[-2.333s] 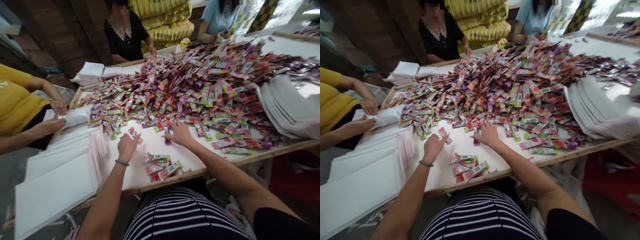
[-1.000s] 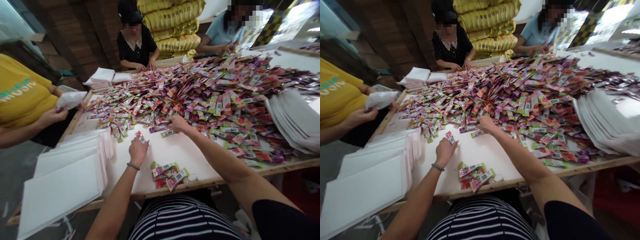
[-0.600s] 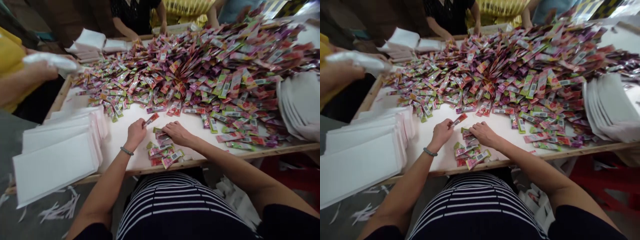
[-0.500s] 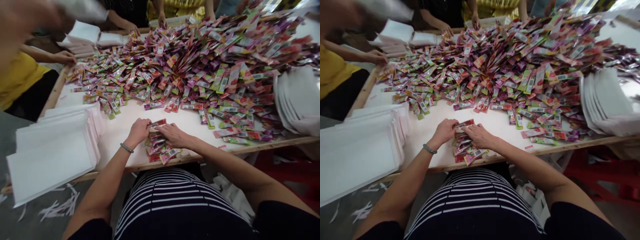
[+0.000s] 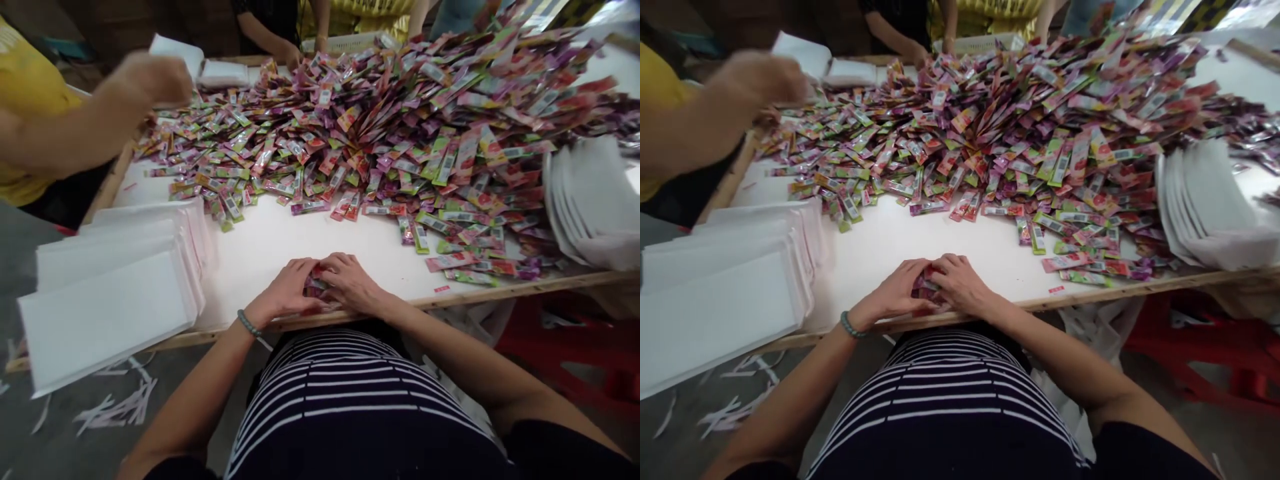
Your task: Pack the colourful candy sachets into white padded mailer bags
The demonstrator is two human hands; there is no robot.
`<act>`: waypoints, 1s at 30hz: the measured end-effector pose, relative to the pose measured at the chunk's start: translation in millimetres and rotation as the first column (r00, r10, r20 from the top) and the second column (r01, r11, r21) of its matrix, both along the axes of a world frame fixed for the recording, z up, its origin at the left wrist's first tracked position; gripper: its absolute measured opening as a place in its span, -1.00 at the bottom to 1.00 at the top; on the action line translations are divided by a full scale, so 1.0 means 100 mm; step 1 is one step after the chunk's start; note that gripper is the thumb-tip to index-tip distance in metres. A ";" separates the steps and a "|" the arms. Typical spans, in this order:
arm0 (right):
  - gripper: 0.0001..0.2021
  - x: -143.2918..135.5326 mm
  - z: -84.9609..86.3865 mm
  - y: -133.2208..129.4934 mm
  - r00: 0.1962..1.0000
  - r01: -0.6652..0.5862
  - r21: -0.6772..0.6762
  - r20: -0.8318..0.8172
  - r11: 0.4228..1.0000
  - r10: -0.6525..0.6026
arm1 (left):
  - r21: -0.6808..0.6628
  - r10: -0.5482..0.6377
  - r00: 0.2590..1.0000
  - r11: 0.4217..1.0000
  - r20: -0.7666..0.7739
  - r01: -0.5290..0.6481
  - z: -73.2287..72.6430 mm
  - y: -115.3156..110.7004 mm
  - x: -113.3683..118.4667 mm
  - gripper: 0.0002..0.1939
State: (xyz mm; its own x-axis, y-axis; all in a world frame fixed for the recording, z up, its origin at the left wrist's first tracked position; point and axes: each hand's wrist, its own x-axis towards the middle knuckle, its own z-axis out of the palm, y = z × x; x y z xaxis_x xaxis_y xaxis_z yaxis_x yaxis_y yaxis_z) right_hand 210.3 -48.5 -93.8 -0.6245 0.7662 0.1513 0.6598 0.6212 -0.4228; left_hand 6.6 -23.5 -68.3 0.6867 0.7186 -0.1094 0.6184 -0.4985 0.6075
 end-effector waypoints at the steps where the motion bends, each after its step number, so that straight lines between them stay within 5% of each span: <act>1: -0.65 -0.01 0.00 0.03 1.000 0.008 0.002 -0.020 1.000 -0.008 | 0.003 0.005 1.000 1.000 0.012 -0.005 -0.01 -0.01 -0.02 -0.25; 6: -0.30 0.06 -0.04 0.15 0.998 0.060 -0.095 0.024 0.994 -0.058 | 0.021 0.024 0.998 0.999 0.058 -0.026 -0.06 -0.10 -0.09 -0.34; 11: 0.02 -0.05 -0.02 0.03 0.979 -0.068 -0.218 0.171 0.974 0.107 | 0.000 0.090 0.989 0.996 0.119 -0.091 -0.07 -0.30 -0.06 -0.46; 15: -0.17 -0.02 0.00 -0.11 0.971 -0.128 -0.166 0.182 0.978 0.158 | 0.134 0.268 0.957 0.950 0.113 -0.282 0.20 -0.47 -0.33 -0.52; 17: -0.30 0.02 -0.05 -0.12 0.970 -0.156 -0.129 0.166 0.979 0.176 | 0.281 0.504 0.862 0.820 0.061 -0.499 0.43 -0.51 -0.62 -0.73; 19: -0.34 0.05 -0.11 -0.10 0.972 -0.167 -0.084 0.154 0.982 0.178 | 0.431 0.750 0.657 0.616 -0.067 -0.659 0.66 -0.55 -0.95 -0.84; 22: -0.35 0.01 -0.15 -0.07 0.974 -0.177 -0.049 0.136 0.983 0.182 | 0.563 0.895 0.317 0.445 -0.314 -0.697 0.86 -0.61 -1.31 -0.67; 25: -0.36 -0.07 -0.13 -0.06 0.977 -0.176 -0.054 0.116 0.983 0.181 | 0.613 0.897 0.139 0.392 -0.419 -0.686 0.75 -0.60 -1.39 -0.52; 30: -0.30 -0.15 -0.16 -0.11 0.989 -0.128 -0.021 0.074 0.992 0.130 | 0.605 0.852 0.105 0.445 -0.512 -0.661 0.40 -0.51 -1.34 -0.68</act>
